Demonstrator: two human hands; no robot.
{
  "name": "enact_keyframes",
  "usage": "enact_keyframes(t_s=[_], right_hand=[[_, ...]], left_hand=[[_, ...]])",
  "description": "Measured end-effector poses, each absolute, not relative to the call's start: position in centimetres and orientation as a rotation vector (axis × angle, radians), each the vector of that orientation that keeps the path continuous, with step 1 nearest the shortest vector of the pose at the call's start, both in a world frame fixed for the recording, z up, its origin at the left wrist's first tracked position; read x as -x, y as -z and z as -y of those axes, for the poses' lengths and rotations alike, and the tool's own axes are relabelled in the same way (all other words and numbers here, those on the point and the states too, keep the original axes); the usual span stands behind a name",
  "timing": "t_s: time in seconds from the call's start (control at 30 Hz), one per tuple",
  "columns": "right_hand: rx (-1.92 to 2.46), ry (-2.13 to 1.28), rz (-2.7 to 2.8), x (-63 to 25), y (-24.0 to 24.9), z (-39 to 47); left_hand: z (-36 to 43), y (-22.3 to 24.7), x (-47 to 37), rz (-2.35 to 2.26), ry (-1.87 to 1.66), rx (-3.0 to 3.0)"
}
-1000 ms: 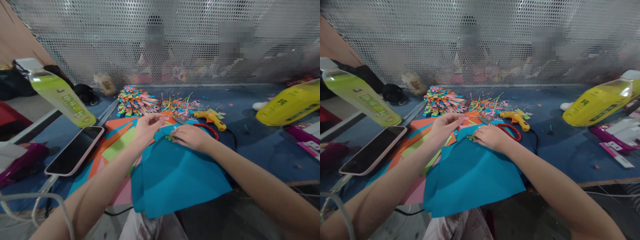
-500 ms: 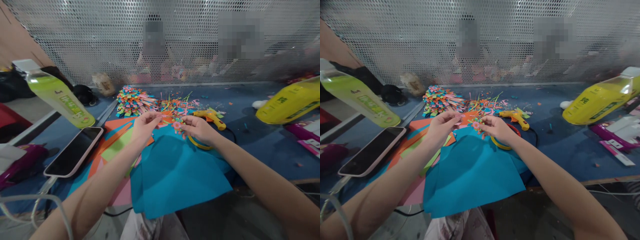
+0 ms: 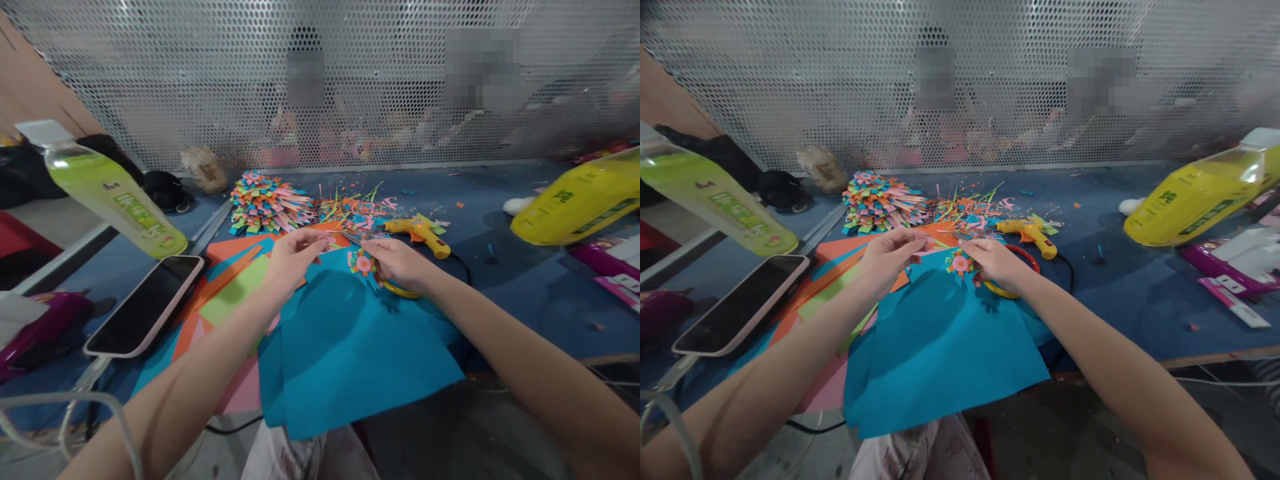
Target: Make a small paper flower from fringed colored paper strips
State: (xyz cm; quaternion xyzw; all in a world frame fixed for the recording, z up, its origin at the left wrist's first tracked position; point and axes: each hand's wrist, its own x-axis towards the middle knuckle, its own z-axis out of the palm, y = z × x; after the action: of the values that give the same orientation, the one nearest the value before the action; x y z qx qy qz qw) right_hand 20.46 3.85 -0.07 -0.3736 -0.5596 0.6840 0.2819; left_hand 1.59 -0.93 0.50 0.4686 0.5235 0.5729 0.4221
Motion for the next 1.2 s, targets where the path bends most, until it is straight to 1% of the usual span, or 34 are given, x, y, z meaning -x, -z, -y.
enact_keyframes(t_s=[0.13, 0.23, 0.4, 0.77, 0.93, 1.1, 1.2], right_hand=[[0.976, -1.951, 1.439, -20.5, -0.8, -3.5], [0.891, -1.974, 1.551, -20.7, -1.2, -3.4], [0.864, -1.757, 1.839, -21.1, -1.5, -3.3], [0.750, -1.352, 1.884, -21.2, -1.3, -3.0], [0.756, -1.380, 1.881, -21.3, -1.2, -2.7], [0.765, -1.220, 1.912, -21.3, -1.7, -2.6], [0.762, -1.295, 1.865, -21.2, -2.2, -2.4]], left_hand=[[0.9, -0.6, -1.7, -1.320, -1.426, -1.189], [0.7, -0.3, -1.4, -1.311, -1.445, -1.189], [0.7, -0.2, -1.2, -1.293, -1.500, -1.221], [2.0, -2.1, -2.0, -1.293, -1.536, -1.367], [2.2, -1.8, -2.2, -1.272, -1.508, -1.382], [2.4, -1.7, -2.2, -1.214, -1.509, -1.418], [2.6, -1.9, -2.3, -1.219, -1.514, -1.431]])
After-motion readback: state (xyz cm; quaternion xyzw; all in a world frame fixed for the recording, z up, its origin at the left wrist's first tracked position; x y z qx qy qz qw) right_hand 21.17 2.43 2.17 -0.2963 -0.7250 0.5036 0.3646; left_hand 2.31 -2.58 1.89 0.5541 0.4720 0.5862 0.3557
